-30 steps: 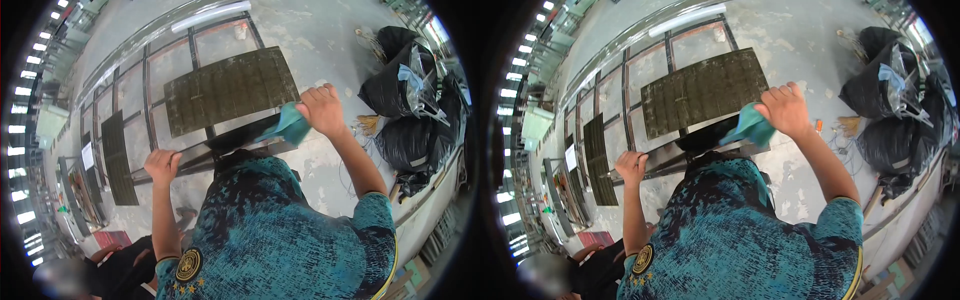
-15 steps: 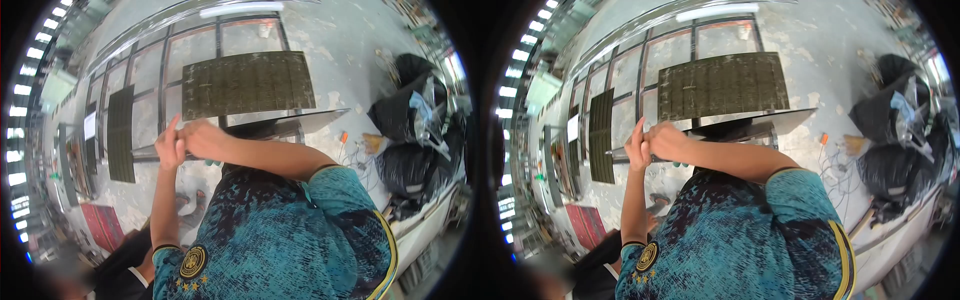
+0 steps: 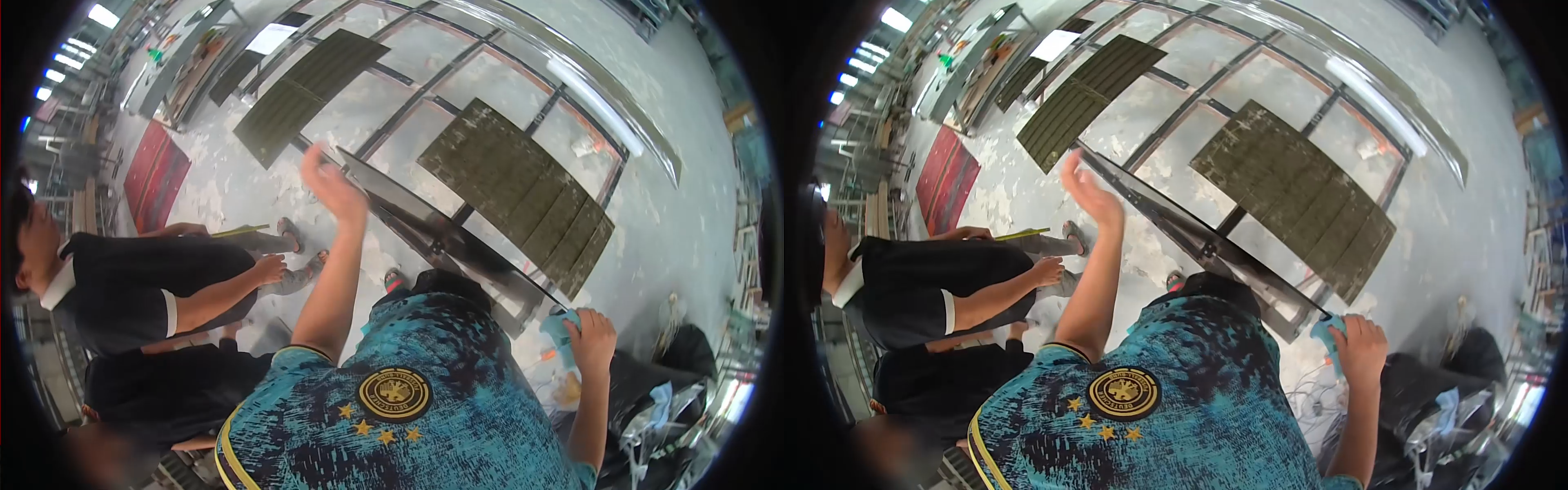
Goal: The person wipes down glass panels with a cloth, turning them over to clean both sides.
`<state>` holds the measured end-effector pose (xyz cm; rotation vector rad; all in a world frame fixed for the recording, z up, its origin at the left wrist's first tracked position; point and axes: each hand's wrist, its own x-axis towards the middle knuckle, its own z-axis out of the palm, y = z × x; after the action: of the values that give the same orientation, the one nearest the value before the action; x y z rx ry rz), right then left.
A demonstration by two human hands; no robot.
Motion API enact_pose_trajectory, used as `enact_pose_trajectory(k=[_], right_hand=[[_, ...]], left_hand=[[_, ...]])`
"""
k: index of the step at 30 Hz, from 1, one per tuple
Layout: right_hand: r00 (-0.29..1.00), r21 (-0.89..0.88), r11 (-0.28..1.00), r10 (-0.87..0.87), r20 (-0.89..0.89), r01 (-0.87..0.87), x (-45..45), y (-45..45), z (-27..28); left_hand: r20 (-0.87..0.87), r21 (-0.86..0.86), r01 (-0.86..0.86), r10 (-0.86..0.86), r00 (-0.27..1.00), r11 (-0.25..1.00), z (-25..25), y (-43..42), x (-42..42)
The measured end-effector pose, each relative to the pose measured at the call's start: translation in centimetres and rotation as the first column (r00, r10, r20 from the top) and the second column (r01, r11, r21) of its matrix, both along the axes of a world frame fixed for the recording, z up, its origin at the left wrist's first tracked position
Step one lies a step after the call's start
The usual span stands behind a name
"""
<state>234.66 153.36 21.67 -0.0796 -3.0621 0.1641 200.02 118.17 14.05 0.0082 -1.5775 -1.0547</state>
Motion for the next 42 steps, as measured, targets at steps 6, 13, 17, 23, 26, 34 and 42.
enact_pose_trajectory(k=[6,13,17,23,26,34,42], right_hand=[[0.985,0.041,0.999,0.023,0.168,-0.031,-2.3,0.1,-0.5],[0.953,-0.074,0.983,0.181,0.242,-0.168,-19.5,-15.4,0.3],[0.898,-0.071,0.896,0.44,0.014,-0.438,-32.5,-26.3,-1.8],[0.889,-0.09,0.886,0.458,0.012,-0.455,-35.2,-29.0,-1.1],[0.937,-0.133,0.929,0.348,-0.015,-0.347,-30.2,-25.5,0.4],[0.963,0.11,0.959,0.266,-0.051,-0.26,-19.6,-15.8,0.5],[0.998,0.228,0.974,-0.021,0.051,0.008,6.6,7.9,-1.4]], left_hand=[[0.539,0.56,0.26,-0.585,0.607,0.786,-7.0,-2.0,-2.5],[0.451,0.592,0.207,-0.533,0.716,0.779,-8.2,-0.3,-3.1],[0.397,0.606,0.263,-0.572,0.718,0.751,-8.1,-0.9,-2.6],[0.224,0.693,0.346,-0.644,0.731,0.633,-8.0,-0.7,-2.0],[0.319,0.664,0.326,-0.649,0.691,0.673,-9.2,-0.6,-2.4],[0.391,0.583,0.258,-0.544,0.743,0.771,-7.8,1.7,-2.4],[0.384,0.069,0.116,-0.134,0.914,0.991,-15.5,-0.2,-5.7]])
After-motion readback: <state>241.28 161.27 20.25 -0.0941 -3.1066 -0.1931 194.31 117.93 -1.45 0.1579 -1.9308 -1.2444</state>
